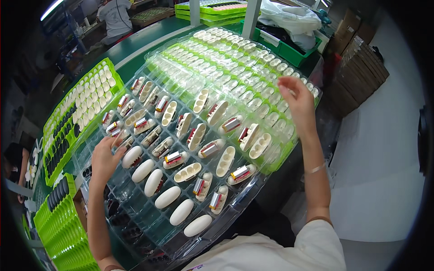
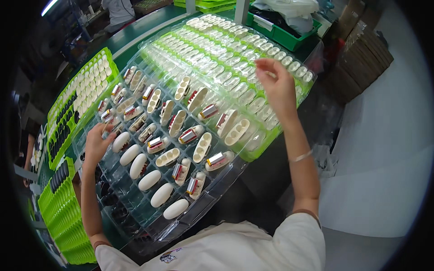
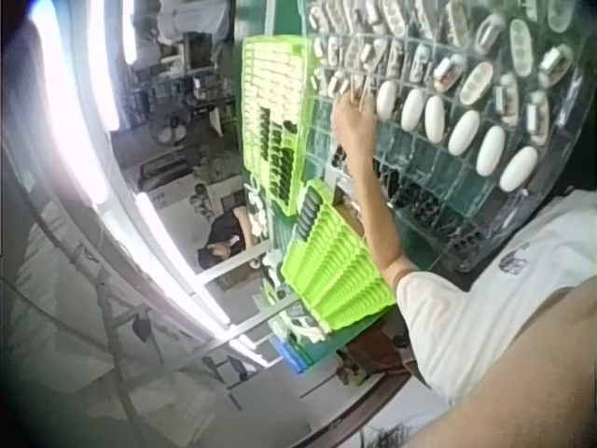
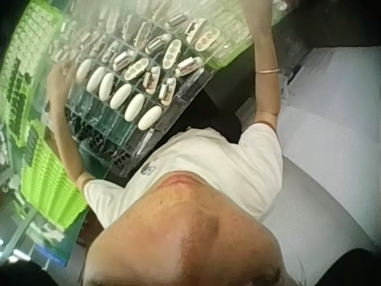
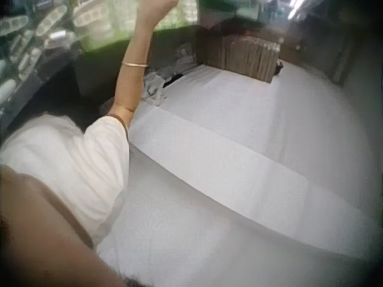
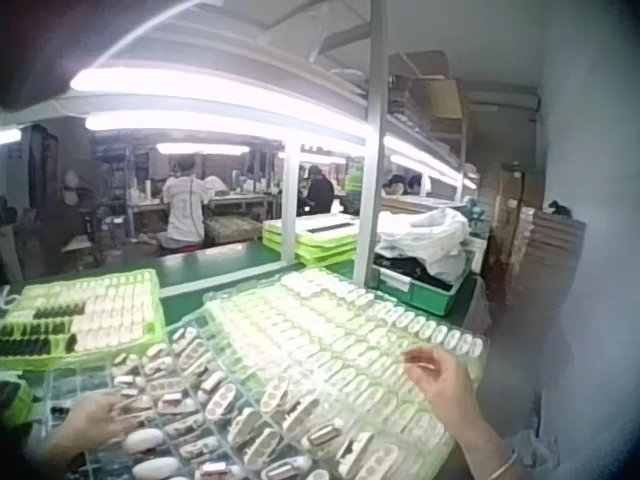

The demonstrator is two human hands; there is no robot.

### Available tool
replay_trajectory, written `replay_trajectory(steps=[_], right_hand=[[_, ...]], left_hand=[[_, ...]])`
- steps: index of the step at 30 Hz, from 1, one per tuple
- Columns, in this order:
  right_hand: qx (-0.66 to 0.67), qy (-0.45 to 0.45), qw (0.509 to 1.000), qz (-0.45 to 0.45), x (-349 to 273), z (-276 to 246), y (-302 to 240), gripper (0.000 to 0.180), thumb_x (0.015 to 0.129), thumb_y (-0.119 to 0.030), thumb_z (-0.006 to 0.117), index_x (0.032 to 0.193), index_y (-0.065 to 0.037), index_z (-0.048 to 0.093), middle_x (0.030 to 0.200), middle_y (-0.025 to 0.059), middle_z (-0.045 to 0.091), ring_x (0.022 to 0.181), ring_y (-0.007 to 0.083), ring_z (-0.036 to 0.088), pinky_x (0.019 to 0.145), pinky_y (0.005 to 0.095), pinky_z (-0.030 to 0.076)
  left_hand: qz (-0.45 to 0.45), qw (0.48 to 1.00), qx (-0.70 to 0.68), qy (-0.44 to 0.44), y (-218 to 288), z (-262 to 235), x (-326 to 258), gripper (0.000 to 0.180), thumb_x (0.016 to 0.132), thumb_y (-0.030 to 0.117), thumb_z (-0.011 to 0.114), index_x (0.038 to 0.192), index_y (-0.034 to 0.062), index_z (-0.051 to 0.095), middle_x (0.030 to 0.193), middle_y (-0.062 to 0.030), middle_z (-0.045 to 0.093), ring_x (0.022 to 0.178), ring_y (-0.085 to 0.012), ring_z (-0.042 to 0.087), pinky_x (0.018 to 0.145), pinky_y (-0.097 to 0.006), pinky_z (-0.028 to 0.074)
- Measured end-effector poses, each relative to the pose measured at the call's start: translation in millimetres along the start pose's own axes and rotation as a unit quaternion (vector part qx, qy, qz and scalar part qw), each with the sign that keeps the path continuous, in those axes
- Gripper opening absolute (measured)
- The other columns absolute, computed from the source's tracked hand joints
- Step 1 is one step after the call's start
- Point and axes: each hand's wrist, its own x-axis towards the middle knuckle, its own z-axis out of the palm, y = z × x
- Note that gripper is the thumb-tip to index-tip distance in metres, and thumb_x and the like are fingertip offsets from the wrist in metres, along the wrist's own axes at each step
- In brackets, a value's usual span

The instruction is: The person assembles small electronic components by inserting batteries into white plastic casings. Using a wooden stick, they press the batteries into place within the casing, then close the unit and place it into a green tray. The process is repeated for multiple units in a repetitive assembly line fashion.

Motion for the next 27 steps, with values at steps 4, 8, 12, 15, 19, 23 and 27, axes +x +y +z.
replay_trajectory(steps=[4, 8, 12, 15, 19, 23, 27], right_hand=[[-0.365, -0.030, 0.929, -0.041, 95.1, -46.2, 107.9, 0.021, 0.072, -0.007, 0.058, 0.093, -0.010, 0.061, 0.085, 0.0098, 0.058, 0.083, 0.0215, 0.057, 0.075, 0.0303, 0.044], [-0.506, -0.083, 0.857, -0.048, 152.7, -34.2, 155.3, 0.022, 0.072, -0.008, 0.059, 0.092, -0.016, 0.061, 0.094, 0.0078, 0.053, 0.095, 0.0234, 0.049, 0.081, 0.0344, 0.040], [-0.544, -0.092, 0.834, 0.020, 190.7, -22.1, 171.6, 0.021, 0.071, -0.011, 0.061, 0.090, -0.019, 0.063, 0.101, 0.0070, 0.049, 0.101, 0.0232, 0.046, 0.084, 0.0376, 0.038], [-0.545, -0.147, 0.823, 0.061, 203.4, -20.2, 169.6, 0.018, 0.068, -0.014, 0.065, 0.085, -0.019, 0.065, 0.101, 0.0067, 0.049, 0.102, 0.0231, 0.045, 0.086, 0.0370, 0.038], [-0.517, -0.214, 0.829, -0.024, 216.7, -19.7, 176.4, 0.019, 0.065, -0.014, 0.068, 0.082, -0.019, 0.065, 0.104, 0.0059, 0.048, 0.103, 0.0223, 0.044, 0.086, 0.0335, 0.038], [-0.393, -0.227, 0.882, -0.130, 222.5, -47.8, 183.3, 0.015, 0.066, -0.009, 0.066, 0.074, -0.002, 0.056, 0.091, 0.0086, 0.054, 0.092, 0.0255, 0.051, 0.080, 0.0313, 0.039], [-0.295, -0.206, 0.930, -0.077, 199.2, -23.9, 137.8, 0.017, 0.070, -0.011, 0.065, 0.073, 0.000, 0.053, 0.084, 0.0110, 0.057, 0.065, 0.0141, 0.054, 0.062, 0.0259, 0.043]], left_hand=[[-0.003, 0.997, 0.064, -0.040, 9.6, 14.3, 13.6, 0.027, 0.061, 0.019, 0.069, 0.083, 0.0043, 0.061, 0.081, -0.0102, 0.053, 0.076, -0.0290, 0.054, 0.065, -0.037, 0.041], [-0.015, 0.999, 0.026, -0.042, 0.2, 14.4, 14.5, 0.022, 0.062, 0.017, 0.068, 0.079, 0.0039, 0.062, 0.079, -0.0097, 0.053, 0.075, -0.0282, 0.053, 0.065, -0.036, 0.041], [-0.004, 1.000, -0.018, -0.014, -6.1, 12.4, 11.6, 0.018, 0.064, 0.013, 0.066, 0.079, 0.0033, 0.060, 0.079, -0.0080, 0.054, 0.072, -0.0227, 0.054, 0.064, -0.032, 0.041], [-0.097, 0.975, -0.201, -0.001, 2.5, 4.9, 8.9, 0.015, 0.066, 0.009, 0.065, 0.076, 0.0027, 0.056, 0.079, -0.0055, 0.054, 0.069, -0.0137, 0.053, 0.062, -0.026, 0.042], [-0.114, 0.928, -0.355, -0.001, -4.7, -11.6, -0.6, 0.015, 0.075, 0.005, 0.058, 0.086, 0.0012, 0.049, 0.082, -0.0034, 0.053, 0.070, -0.0066, 0.051, 0.057, -0.018, 0.040], [-0.142, 0.883, -0.445, 0.045, 43.1, -31.0, -5.2, 0.031, 0.078, 0.005, 0.053, 0.107, 0.0028, 0.044, 0.087, -0.0022, 0.051, 0.071, -0.0056, 0.049, 0.056, -0.017, 0.040], [-0.086, 0.893, -0.441, 0.035, 50.0, -47.3, -23.8, 0.037, 0.075, 0.005, 0.053, 0.111, -0.0002, 0.042, 0.086, -0.0034, 0.051, 0.072, -0.0060, 0.049, 0.053, -0.015, 0.039]])
